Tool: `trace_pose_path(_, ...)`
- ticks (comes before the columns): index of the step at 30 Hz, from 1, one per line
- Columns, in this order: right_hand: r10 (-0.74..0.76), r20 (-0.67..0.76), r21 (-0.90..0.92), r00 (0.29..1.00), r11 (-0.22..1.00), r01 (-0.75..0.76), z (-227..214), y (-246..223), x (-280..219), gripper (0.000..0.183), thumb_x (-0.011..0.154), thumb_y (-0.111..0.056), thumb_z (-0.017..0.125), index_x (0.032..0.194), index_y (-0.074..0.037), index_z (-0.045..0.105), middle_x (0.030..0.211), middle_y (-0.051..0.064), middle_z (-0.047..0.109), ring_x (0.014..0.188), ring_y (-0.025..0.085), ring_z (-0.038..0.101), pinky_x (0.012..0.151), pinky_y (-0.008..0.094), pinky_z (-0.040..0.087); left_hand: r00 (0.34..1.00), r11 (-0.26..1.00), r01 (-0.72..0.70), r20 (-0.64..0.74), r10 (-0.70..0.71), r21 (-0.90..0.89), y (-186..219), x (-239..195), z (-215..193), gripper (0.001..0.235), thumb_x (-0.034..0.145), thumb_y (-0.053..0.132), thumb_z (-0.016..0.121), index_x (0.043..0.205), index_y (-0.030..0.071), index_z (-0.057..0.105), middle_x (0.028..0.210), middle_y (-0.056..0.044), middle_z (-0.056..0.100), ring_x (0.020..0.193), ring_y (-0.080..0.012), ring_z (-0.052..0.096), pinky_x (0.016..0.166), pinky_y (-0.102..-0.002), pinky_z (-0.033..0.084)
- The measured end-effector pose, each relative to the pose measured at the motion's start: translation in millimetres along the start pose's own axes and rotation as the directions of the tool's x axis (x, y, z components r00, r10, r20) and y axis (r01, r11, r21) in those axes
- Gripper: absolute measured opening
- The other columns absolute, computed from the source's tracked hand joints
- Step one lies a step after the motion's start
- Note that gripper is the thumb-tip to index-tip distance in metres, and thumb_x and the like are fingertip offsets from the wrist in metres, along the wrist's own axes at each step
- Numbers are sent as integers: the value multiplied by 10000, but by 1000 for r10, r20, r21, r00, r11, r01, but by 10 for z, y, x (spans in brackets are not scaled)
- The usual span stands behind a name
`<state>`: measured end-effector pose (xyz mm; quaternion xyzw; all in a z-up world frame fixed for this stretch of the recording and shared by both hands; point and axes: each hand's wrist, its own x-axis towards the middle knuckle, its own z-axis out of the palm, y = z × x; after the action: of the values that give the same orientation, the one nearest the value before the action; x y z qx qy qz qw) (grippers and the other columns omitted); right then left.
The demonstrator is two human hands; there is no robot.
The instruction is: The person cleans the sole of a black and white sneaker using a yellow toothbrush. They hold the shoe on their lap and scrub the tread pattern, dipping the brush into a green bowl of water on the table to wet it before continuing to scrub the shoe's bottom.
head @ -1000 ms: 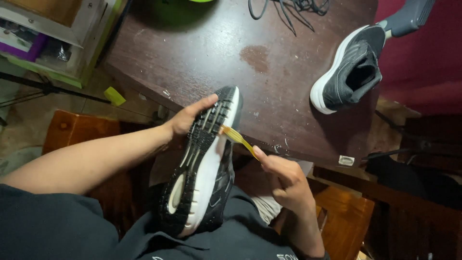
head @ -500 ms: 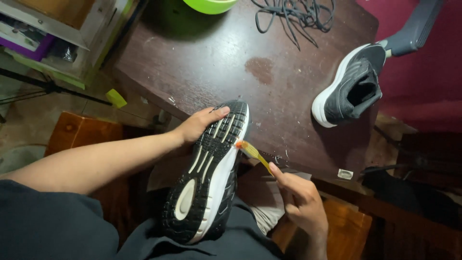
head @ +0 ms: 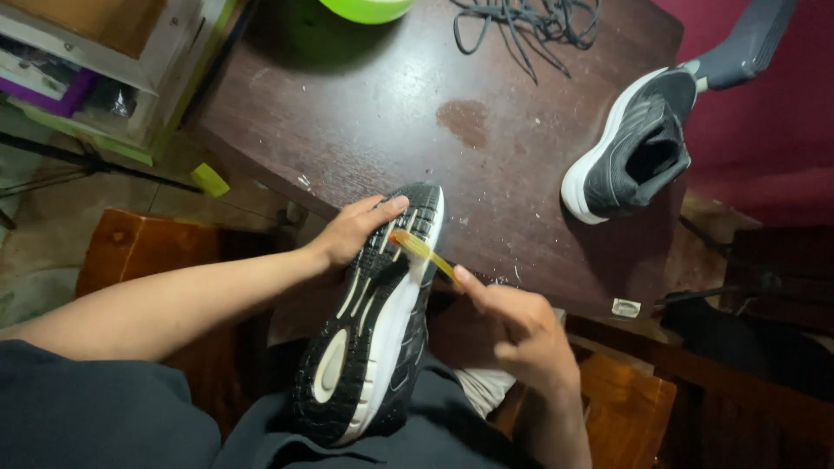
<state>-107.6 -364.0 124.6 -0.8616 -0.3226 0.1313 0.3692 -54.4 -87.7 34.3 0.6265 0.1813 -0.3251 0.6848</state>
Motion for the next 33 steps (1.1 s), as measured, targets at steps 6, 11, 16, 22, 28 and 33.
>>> trace_pose_path(6, 126, 20, 11, 992, 992, -126, -132, 181, -299, 804, 708, 165, 483, 1452, -117, 597, 741, 6, 393, 633, 167, 370, 612, 283, 401, 1000, 995, -22, 10, 23, -97, 26, -9, -11, 515, 817, 505, 625, 1143, 118, 720, 1100, -31, 767, 953, -137, 696, 903, -267, 518)
trace_pose_path(11, 81, -16, 38, 997, 996, -81, -184, 204, -114, 711, 792, 115, 449, 1451, -113, 589, 755, 9, 458, 637, 156, 444, 627, 307, 387, 996, 984, -59, 62, 70, -170, -88, 57, -28, 359, 892, 450, 640, 996, 110, 694, 909, -36, 729, 761, -135, 658, 726, -263, 521)
trace_pose_path(16, 168, 29, 49, 985, 984, -169, -164, 329, -186, 856, 667, 161, 440, 1461, -124, 579, 777, -28, 527, 631, 121, 438, 601, 266, 409, 998, 988, -20, 61, 30, -153, 8, -5, -57, 398, 877, 469, 631, 1033, 114, 719, 932, -31, 741, 789, -142, 666, 766, -265, 507)
trace_pose_path(22, 67, 13, 80, 998, 994, -68, -85, 90, -21, 744, 728, 99, 461, 1436, -96, 579, 785, 18, 575, 640, 149, 526, 688, 273, 578, 1000, 998, 7, 22, -5, -56, 105, -85, -17, 477, 841, 504, 603, 1103, 134, 750, 1086, -23, 782, 953, -142, 700, 922, -272, 493)
trace_pose_path(28, 163, 85, 139, 983, 975, -174, -141, 253, -145, 835, 667, 141, 456, 1452, -112, 581, 919, 26, 578, 779, 154, 544, 757, 315, 520, 998, 994, -46, 30, 49, -103, -5, 10, -47, 382, 872, 450, 637, 1006, 106, 735, 950, -52, 773, 827, -161, 700, 808, -284, 531)
trace_pose_path(33, 222, 81, 115, 972, 966, -231, -227, 318, -250, 865, 609, 138, 449, 1412, -110, 651, 744, -12, 533, 610, 127, 435, 568, 262, 395, 999, 990, 9, 43, -3, -137, 6, -29, -35, 454, 864, 424, 630, 1163, 99, 736, 1049, -61, 775, 895, -167, 713, 838, -284, 551)
